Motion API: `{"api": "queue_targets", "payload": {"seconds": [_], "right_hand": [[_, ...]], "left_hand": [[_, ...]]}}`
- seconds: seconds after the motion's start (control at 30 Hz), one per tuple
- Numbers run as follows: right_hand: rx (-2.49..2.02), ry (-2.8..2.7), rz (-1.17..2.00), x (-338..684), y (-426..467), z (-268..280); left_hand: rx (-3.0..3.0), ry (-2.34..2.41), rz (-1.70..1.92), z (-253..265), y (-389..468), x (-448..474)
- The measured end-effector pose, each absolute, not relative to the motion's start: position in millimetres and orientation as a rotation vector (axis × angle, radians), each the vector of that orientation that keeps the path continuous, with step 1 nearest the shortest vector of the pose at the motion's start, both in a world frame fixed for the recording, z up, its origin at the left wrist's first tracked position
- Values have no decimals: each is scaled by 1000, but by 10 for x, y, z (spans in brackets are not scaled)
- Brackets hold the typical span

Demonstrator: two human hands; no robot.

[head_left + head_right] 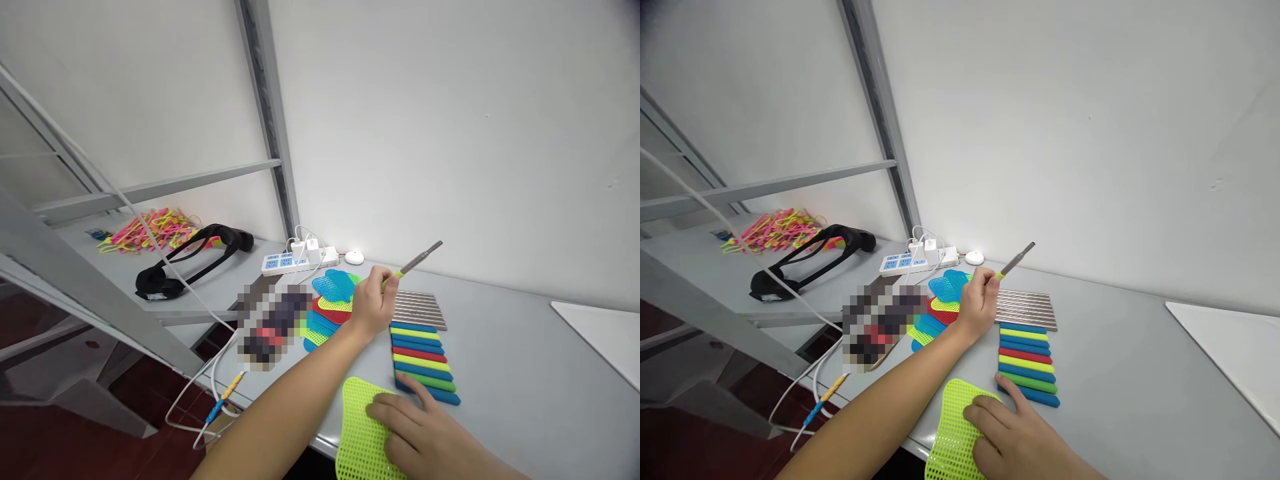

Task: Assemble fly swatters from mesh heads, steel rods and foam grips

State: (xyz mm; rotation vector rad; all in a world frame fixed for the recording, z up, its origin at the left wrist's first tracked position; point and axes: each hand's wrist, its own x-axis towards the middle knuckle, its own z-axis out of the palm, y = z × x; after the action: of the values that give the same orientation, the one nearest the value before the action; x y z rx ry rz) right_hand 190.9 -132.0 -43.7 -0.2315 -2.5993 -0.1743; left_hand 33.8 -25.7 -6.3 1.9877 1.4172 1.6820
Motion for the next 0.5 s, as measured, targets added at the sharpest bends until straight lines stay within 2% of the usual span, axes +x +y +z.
{"api": "queue_targets", "payload": {"seconds": [0.17, 0.4, 0.5], "right_hand": [[-203, -2562, -175, 1890, -1350, -432], [-248, -2388, -59, 2165, -1320, 22], [-447, -2201, 55, 2423, -1232, 148]], "left_hand": [[1970, 1399, 1694, -78, -239, 323], [1945, 1393, 1702, -86, -268, 303], [1938, 1390, 1702, -81, -294, 298]]}}
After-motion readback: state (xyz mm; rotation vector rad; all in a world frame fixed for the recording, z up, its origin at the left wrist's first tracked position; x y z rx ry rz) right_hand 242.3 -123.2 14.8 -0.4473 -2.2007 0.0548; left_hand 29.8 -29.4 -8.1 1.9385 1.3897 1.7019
